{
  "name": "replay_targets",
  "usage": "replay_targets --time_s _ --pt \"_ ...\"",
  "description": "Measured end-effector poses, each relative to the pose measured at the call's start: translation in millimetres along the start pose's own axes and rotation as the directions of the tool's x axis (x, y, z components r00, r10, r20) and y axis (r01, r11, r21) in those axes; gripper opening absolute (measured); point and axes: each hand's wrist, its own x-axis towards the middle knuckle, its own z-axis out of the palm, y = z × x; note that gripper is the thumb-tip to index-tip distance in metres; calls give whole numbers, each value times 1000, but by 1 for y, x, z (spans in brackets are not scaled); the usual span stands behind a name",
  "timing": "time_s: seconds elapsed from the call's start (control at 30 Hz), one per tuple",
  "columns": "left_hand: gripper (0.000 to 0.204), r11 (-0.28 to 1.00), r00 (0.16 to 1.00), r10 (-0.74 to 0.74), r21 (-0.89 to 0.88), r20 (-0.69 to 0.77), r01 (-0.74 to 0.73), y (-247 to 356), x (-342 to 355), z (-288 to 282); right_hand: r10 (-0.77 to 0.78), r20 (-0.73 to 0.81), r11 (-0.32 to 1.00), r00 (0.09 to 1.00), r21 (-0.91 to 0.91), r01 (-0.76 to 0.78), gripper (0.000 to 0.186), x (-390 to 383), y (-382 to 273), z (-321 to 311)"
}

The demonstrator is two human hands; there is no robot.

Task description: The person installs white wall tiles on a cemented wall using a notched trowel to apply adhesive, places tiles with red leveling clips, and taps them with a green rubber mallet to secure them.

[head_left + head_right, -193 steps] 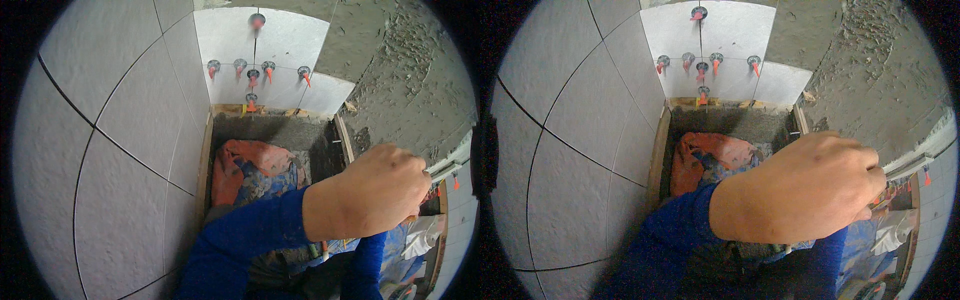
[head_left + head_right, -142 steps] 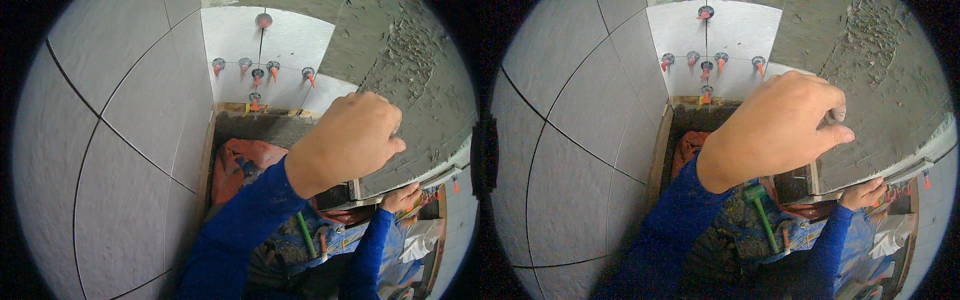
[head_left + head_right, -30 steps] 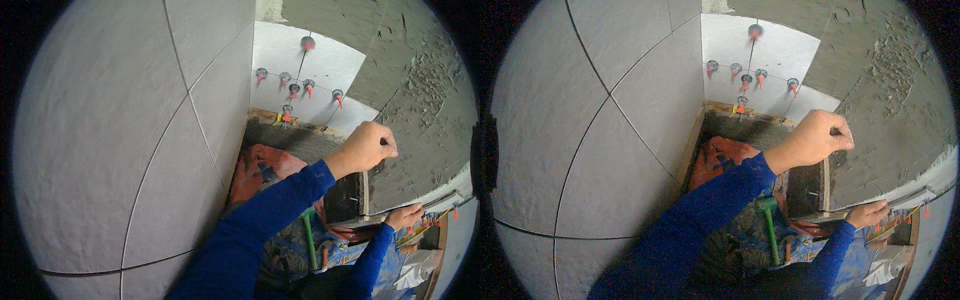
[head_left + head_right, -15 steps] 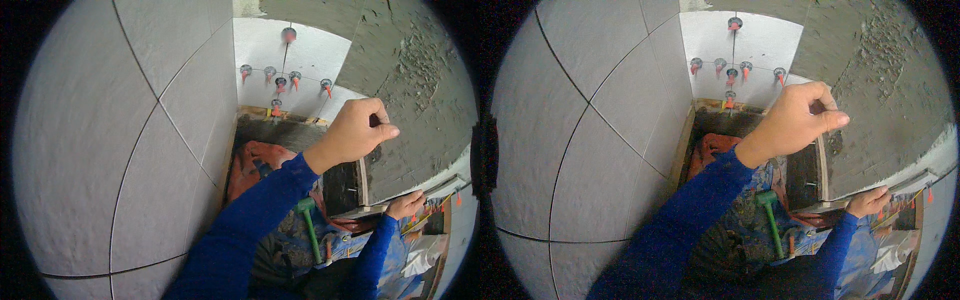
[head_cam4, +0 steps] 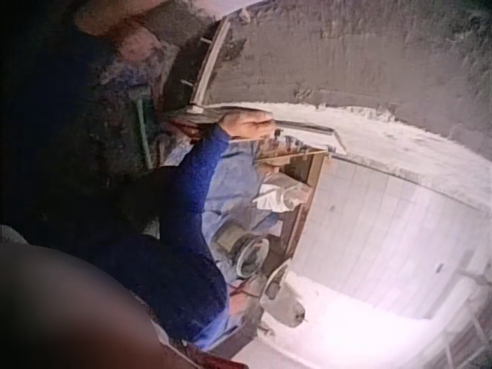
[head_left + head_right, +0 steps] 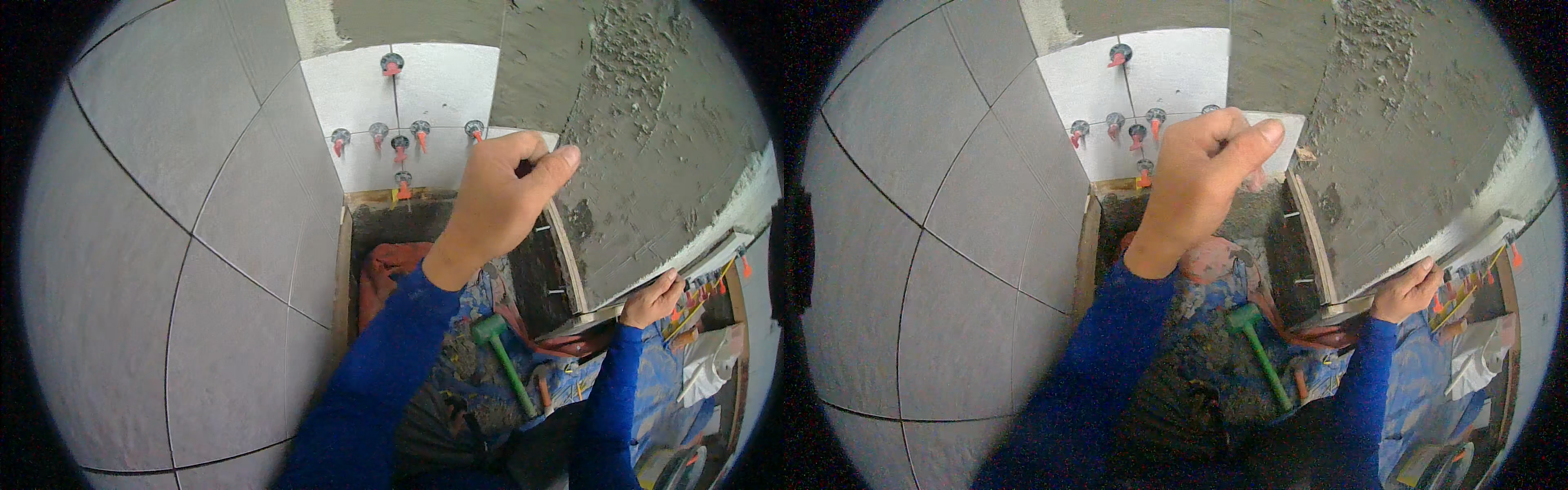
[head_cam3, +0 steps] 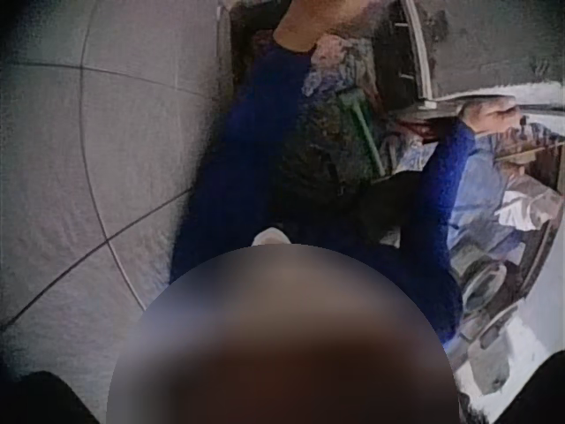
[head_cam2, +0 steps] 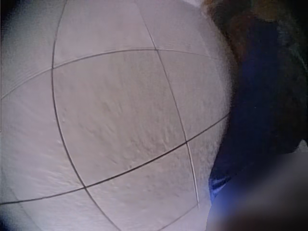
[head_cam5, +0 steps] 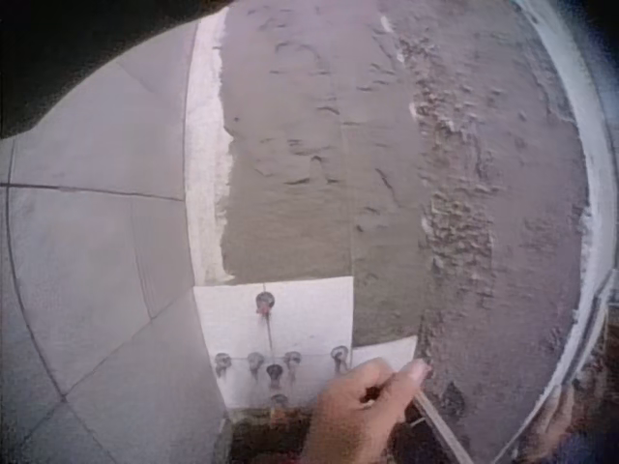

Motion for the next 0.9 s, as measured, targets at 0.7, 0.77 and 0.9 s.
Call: replay_targets --time_s 0.7,0.77,0.9 --pt "21 973 904 21 -200 -428 -117 -28 0 -42 -363 25 931 931 47 362 49 56 -29 -11" --pt "18 990 843 -17 -129 -537 -62 -28 -8 14 -291 -18 949 957 121 291 46 52 -23 -8" --pt "23 986 830 27 -121 -557 -113 -20 18 70 -427 240 901 872 26 433 28 64 -31 -18"
